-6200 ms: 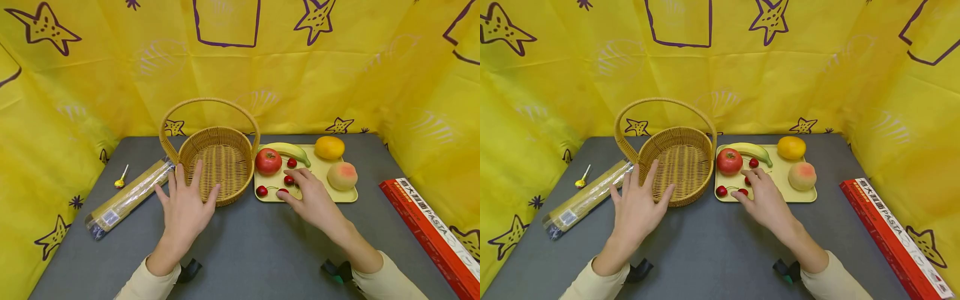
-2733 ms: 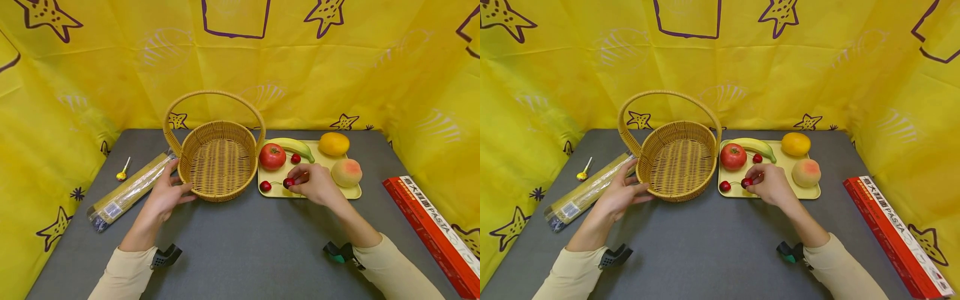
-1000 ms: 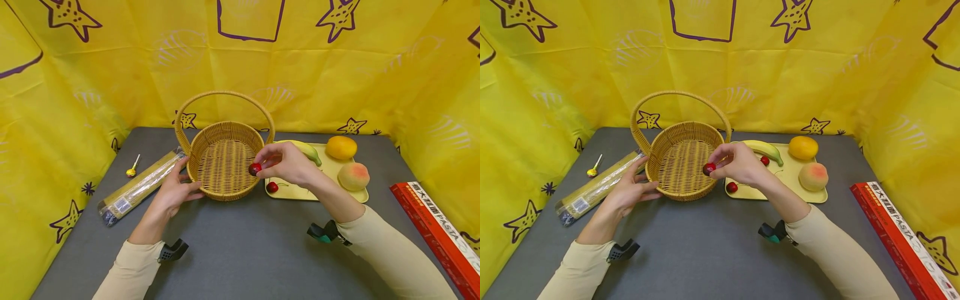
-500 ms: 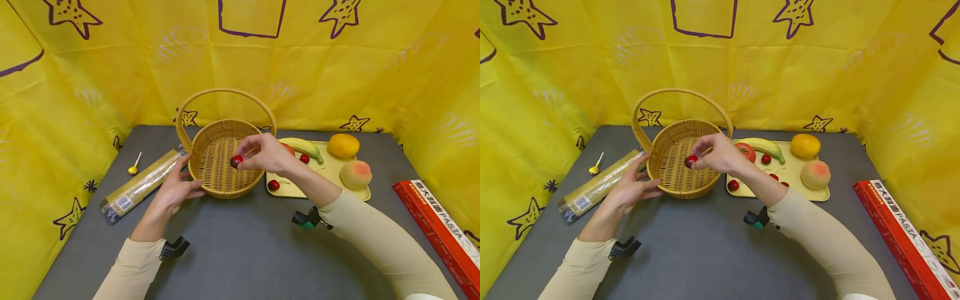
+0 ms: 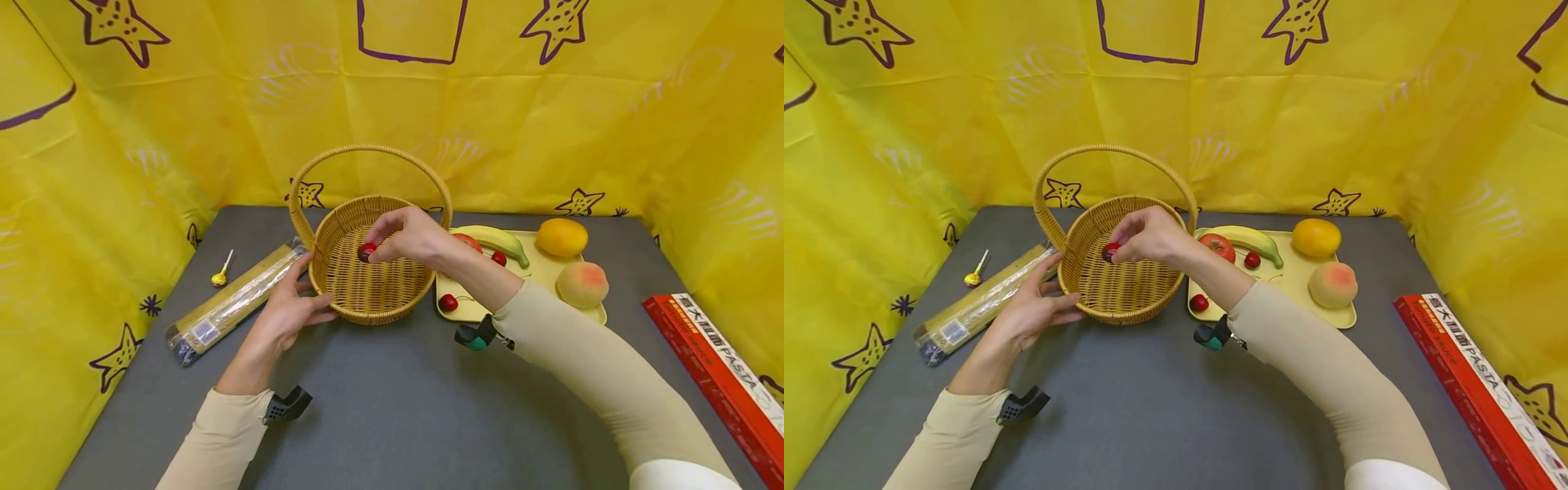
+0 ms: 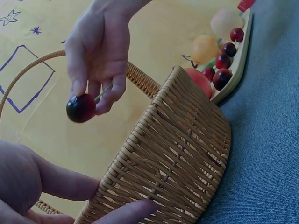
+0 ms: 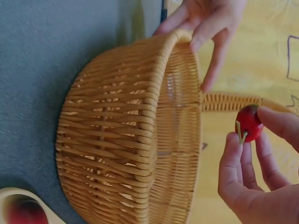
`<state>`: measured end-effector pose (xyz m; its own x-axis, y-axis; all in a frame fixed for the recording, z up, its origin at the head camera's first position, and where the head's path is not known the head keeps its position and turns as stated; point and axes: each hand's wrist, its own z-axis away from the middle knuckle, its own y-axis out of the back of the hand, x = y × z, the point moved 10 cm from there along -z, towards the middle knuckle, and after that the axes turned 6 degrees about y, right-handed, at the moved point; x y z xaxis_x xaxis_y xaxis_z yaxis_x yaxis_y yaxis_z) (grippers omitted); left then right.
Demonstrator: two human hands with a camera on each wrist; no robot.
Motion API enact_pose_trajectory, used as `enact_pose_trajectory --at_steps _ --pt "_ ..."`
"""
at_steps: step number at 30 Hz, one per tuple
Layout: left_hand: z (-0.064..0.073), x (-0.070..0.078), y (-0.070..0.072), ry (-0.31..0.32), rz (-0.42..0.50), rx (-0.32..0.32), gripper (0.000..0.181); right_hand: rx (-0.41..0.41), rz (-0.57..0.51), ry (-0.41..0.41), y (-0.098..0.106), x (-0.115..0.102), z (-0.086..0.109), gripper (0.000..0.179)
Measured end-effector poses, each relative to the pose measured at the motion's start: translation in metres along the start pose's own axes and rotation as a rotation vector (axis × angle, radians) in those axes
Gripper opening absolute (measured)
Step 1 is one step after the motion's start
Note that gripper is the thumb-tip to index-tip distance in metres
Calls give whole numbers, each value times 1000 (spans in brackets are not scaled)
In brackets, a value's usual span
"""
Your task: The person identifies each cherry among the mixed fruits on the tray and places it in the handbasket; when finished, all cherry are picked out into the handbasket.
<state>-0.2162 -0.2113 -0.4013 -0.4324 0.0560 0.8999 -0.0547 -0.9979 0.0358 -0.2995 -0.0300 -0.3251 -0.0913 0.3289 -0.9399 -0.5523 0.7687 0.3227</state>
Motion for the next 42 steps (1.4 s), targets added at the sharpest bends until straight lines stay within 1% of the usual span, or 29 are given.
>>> enact_pose_trajectory --at_steps 4,11,16,20,27,35,42 --pt "0 -1 1 1 2 2 93 -22 -35 -20 -6 0 -13 27" --pt "0 -1 2 -3 -7 8 93 -39 3 -65 -13 4 -35 27" --pt "-1 -3 2 2 -7 8 93 -71 -26 -94 -17 8 -47 28" --pt "-1 -3 2 0 -7 7 93 -96 -42 -85 -22 7 -56 28" --pt "0 -1 2 -8 -12 2 93 -123 -44 -35 -27 1 -69 26" --pt "-2 -3 3 -15 7 -11 92 -152 -47 -35 -30 6 -82 26" --pt "0 -2 3 -19 9 -17 92 -228 -39 -32 -41 10 -86 26"
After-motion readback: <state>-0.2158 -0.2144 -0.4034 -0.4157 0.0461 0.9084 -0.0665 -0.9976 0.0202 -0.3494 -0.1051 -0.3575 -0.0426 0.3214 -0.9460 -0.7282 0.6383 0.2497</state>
